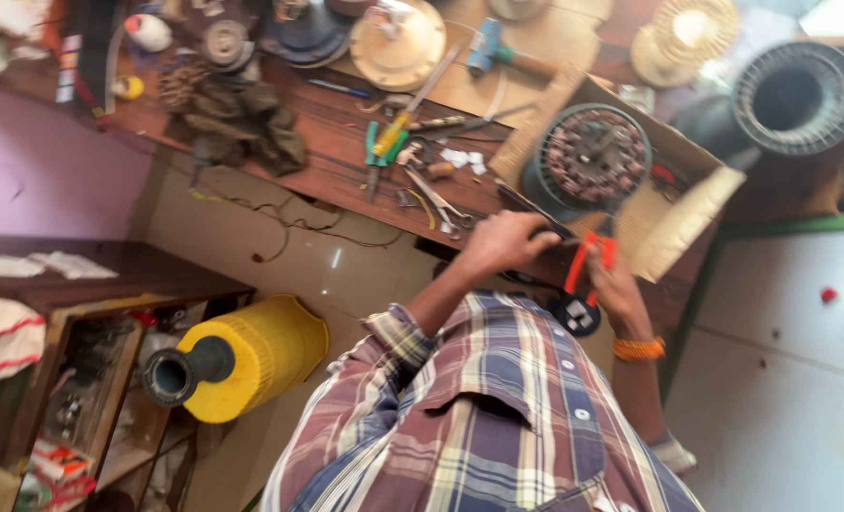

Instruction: The person cuts the copper windings of an electric motor stator with orange-handled pliers, working around the stator placed in a cardboard box on the workbench. They reposition the stator and pliers repeatedly to reach different winding sections and pull cut wire pieces free.

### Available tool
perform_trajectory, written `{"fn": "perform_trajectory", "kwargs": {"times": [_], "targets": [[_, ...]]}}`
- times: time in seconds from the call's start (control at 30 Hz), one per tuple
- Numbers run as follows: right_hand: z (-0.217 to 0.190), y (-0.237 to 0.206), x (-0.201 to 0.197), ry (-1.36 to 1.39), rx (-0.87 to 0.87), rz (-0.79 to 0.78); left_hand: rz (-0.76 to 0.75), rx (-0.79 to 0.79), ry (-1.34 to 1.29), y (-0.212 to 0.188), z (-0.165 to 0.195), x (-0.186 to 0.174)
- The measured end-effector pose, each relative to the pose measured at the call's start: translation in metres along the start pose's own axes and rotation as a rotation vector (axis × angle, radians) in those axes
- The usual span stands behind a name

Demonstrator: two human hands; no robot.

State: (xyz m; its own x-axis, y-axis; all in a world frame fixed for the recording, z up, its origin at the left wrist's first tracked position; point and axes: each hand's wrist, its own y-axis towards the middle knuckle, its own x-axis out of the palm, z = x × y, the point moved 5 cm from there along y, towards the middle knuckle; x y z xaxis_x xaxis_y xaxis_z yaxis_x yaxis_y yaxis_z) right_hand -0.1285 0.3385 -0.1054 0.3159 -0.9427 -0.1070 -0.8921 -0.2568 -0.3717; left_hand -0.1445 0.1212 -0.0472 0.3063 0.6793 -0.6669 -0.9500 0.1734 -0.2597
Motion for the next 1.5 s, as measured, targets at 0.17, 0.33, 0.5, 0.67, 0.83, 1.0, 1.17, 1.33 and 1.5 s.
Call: {"fn": "perform_trajectory", "kwargs": {"times": [0.17, 0.33, 0.5, 0.67, 0.83, 1.0, 1.17, 1.33, 1.5], "targets": [[-0.038, -0.031, -0.003, 0.247, -0.157, 0.129, -0.269, 0.23, -0.644, 0.013, 0.002, 0.06], [-0.074, -0.042, -0.019, -0.133, -0.567, 0.56, -0.642, 0.234, -1.548, 0.003, 0.029, 0.1], [-0.083, -0.042, -0.023, -0.216, -0.558, 0.584, -0.604, 0.243, -1.638, 0.003, 0.041, 0.11], [-0.084, -0.039, 0.003, 0.083, -0.442, 0.426, -0.437, 0.262, -1.494, 0.002, 0.03, 0.116], [-0.1, -0.038, -0.018, -0.437, -0.537, 0.425, -0.374, -0.233, -1.504, 0.004, -0.002, 0.117], [-0.043, -0.04, -0.024, -0.087, -0.179, 0.424, 0.053, 0.177, -0.531, 0.002, 0.005, 0.038], [-0.01, -0.046, -0.018, 0.031, -0.187, 0.433, 0.297, 0.284, -0.303, 0.007, 0.029, -0.046], [-0.015, -0.038, -0.023, 0.006, -0.144, 0.443, 0.355, 0.513, -0.097, 0.059, 0.048, -0.079], [-0.027, -0.024, -0.029, -0.168, -0.096, 0.42, 0.419, 0.584, 0.213, 0.117, 0.065, -0.05]]}}
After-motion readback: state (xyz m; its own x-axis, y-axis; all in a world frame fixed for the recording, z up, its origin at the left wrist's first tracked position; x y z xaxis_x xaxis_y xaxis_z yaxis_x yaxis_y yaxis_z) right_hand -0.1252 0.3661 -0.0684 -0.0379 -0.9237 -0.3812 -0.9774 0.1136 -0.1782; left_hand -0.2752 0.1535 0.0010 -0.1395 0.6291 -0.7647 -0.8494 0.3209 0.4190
